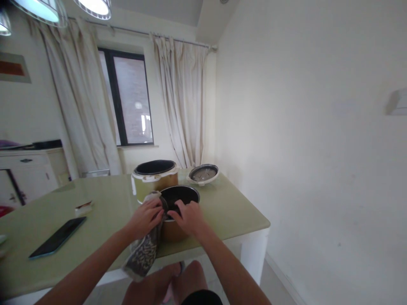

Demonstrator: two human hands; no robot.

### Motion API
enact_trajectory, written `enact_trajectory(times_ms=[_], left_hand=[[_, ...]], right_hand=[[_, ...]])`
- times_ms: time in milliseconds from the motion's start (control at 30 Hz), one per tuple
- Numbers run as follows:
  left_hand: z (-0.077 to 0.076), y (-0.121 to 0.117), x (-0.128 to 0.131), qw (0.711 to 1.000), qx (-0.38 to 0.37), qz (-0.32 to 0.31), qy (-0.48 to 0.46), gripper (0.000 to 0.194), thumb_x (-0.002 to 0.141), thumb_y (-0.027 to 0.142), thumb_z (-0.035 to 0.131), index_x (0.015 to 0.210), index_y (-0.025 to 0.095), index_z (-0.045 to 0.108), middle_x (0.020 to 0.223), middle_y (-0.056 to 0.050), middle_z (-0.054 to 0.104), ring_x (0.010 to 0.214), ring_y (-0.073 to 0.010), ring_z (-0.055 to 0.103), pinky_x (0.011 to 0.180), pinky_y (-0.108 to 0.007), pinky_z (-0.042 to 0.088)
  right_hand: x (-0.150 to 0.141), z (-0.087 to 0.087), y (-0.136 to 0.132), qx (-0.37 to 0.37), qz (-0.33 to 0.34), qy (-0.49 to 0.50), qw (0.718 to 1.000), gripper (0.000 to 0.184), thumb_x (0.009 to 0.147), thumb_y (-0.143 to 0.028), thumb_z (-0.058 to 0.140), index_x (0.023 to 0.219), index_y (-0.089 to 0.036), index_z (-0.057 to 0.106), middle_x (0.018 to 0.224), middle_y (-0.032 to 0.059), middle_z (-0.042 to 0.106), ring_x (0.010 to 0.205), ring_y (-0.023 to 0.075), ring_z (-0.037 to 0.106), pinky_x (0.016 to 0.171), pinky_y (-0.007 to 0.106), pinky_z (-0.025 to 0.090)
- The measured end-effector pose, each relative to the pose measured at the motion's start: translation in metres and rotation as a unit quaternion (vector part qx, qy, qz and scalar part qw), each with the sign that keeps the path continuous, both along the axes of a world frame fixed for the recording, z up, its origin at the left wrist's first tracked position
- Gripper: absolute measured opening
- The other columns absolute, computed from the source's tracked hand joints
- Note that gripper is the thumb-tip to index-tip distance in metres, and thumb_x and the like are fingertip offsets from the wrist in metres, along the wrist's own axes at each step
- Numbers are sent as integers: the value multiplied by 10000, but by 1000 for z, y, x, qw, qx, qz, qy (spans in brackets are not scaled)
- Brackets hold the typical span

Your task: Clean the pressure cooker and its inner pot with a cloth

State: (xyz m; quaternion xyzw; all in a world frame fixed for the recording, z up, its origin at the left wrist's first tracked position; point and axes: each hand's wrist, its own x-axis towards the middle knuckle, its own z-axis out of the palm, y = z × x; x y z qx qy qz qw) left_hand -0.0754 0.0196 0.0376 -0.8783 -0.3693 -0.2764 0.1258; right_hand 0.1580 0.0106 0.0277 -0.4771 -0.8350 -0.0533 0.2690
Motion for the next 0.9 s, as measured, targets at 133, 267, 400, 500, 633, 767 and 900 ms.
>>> enact_trajectory(times_ms=[133, 267, 400, 500, 633, 767, 900], left_hand=[[-15, -14, 29, 999, 1, 25, 41, 260, 1033, 195, 413, 1025, 204, 673, 971, -85, 718, 932, -261, 651, 888, -449, 478], [-18, -14, 11, 998, 41, -14, 55, 265, 1048, 273, 410, 961, 211, 652, 903, -75, 705, 860, -246, 633, 856, -429, 465], [-14, 5, -9, 997, 68, -7, 38, 402, 1064, 242, 330, 771, 219, 605, 737, -41, 665, 721, -211, 617, 779, -394, 451], [-15, 11, 10, 995, 73, 54, 31, 431, 1043, 198, 353, 703, 214, 618, 697, -58, 693, 691, -217, 642, 762, -406, 437], [-21, -1, 49, 990, 57, 127, 20, 457, 1030, 175, 370, 668, 208, 647, 660, -88, 707, 611, -227, 622, 711, -414, 415], [-20, -9, 32, 997, 56, 50, 26, 355, 1031, 234, 423, 776, 213, 670, 735, -69, 711, 694, -225, 644, 734, -396, 427], [-18, 3, -12, 997, 69, -40, -21, 397, 1055, 230, 337, 754, 230, 595, 734, -37, 676, 726, -201, 636, 762, -375, 449]], right_hand=[[-26, -15, -13, 32, 25, 16, 999, 668, 1026, -721, 418, 1314, -157, 631, 903, 118, 787, 802, 268, 713, 811, 359, 412], [-1, -18, 0, 30, 67, 35, 997, 582, 1044, -692, 409, 1195, -208, 695, 843, 61, 775, 770, 222, 689, 777, 323, 382], [21, -8, 14, 24, 42, 13, 999, 467, 1084, -576, 428, 1040, -234, 744, 755, 42, 749, 740, 207, 667, 727, 318, 345], [2, -9, 9, 50, -9, -31, 998, 402, 1100, -421, 434, 933, -207, 730, 755, 80, 760, 671, 210, 650, 708, 345, 321], [-32, -26, -7, 95, -91, 60, 990, 339, 1092, -279, 406, 947, -202, 703, 725, 85, 748, 615, 205, 627, 703, 358, 317], [-18, -27, -5, 97, 24, 146, 984, 279, 1083, -331, 457, 1060, -234, 719, 743, 21, 747, 639, 176, 628, 737, 325, 361], [8, -18, 13, 86, 53, 167, 981, 390, 1105, -441, 431, 931, -249, 723, 649, -14, 686, 612, 165, 584, 692, 307, 353]])
